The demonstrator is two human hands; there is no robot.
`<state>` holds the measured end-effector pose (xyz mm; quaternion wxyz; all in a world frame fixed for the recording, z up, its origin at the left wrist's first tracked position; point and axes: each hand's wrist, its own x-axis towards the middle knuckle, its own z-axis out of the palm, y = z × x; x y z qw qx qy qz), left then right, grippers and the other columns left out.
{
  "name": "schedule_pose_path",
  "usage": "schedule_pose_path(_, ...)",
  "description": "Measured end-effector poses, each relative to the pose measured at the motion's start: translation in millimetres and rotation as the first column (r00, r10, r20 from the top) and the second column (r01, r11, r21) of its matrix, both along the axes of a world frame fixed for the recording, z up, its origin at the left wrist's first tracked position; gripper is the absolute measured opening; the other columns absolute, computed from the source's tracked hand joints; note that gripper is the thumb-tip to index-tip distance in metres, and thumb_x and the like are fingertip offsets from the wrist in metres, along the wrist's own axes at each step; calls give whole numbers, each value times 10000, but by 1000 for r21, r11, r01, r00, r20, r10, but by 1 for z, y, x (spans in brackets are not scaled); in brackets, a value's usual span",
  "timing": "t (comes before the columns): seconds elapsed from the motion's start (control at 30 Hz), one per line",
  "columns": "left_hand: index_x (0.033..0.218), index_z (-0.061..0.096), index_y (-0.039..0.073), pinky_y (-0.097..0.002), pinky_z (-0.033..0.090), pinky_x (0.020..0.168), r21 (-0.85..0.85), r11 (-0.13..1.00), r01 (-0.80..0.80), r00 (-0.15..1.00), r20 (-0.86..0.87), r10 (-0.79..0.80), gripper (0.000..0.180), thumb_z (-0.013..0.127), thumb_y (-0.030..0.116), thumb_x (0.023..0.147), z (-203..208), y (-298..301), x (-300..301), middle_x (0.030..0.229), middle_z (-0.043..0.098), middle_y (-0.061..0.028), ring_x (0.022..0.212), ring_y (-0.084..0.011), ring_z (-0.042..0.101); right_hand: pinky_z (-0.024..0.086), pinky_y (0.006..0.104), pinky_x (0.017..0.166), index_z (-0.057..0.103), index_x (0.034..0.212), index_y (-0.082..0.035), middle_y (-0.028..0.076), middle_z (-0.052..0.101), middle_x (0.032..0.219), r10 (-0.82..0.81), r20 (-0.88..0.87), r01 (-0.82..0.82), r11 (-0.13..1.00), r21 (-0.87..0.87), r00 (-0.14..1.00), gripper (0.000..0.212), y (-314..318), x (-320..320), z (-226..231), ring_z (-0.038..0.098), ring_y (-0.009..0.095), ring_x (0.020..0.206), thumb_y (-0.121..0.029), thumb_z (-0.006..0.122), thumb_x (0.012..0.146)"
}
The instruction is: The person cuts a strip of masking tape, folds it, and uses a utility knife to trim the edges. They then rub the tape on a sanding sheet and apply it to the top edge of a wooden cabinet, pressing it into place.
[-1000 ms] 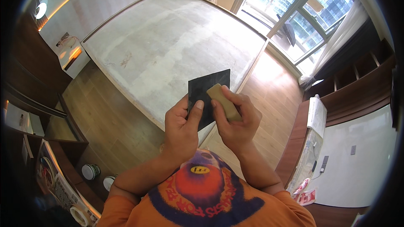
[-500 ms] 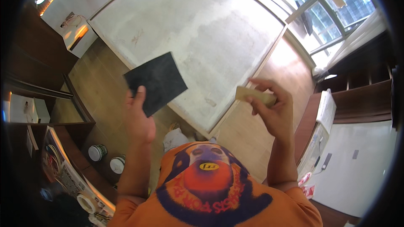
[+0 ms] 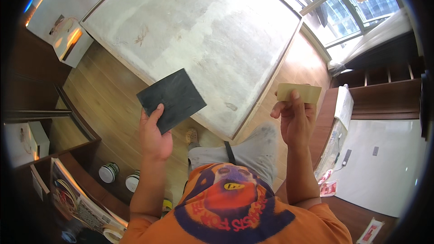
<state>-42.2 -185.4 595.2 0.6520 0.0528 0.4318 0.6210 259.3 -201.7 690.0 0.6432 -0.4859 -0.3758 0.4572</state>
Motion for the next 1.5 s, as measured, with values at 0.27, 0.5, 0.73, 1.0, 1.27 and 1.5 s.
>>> schedule_pose_path(0.27,1342,602,10,-372,515,1038,50,954,295,955,-51,-293,337,651,57,1012,0,82,98,1289,687,-91,1177,-212,655,536,273,583,592,1078,-8,115,716,946,-158,22,159,986,-56,987,179,14,24,-30,667,153,684,-14,731,966)
schedule_pose_path(0.5,1268,642,-24,-355,546,986,231,851,471,879,-48,-474,240,606,96,1064,22,138,207,1217,717,-99,1112,-173,681,534,256,592,656,1098,32,115,732,899,-197,21,197,979,-56,980,133,114,52,-65,674,146,668,-52,694,1003)
schedule_pose_path(0.73,1299,619,-33,-355,523,1022,200,806,557,828,-210,-520,263,581,106,1078,67,276,329,1244,707,-110,1137,-181,670,574,270,625,669,1077,70,122,725,959,-218,74,217,976,12,973,119,264,158,-41,715,146,728,-23,676,1004)
schedule_pose_path(1.0,1270,644,-40,-327,523,979,222,798,560,816,-315,-485,261,588,137,1087,250,391,442,1221,708,-99,1114,-151,661,536,268,592,713,997,51,132,716,890,-255,326,183,955,235,911,87,398,272,121,692,159,696,14,746,927)
schedule_pose_path(1.27,1258,641,-52,-259,508,815,333,752,569,764,-551,-334,282,508,159,1127,409,420,477,1069,703,-37,937,-68,617,529,289,631,727,987,36,135,738,910,-397,345,241,877,415,850,89,440,290,271,690,191,761,5,761,911)
schedule_pose_path(1.5,1199,664,-37,-270,406,569,300,754,585,678,-691,-251,286,502,187,1126,464,463,462,721,596,8,628,-28,460,531,298,634,725,975,26,120,724,878,-333,477,38,849,528,814,87,496,293,338,685,217,734,9,755,895)
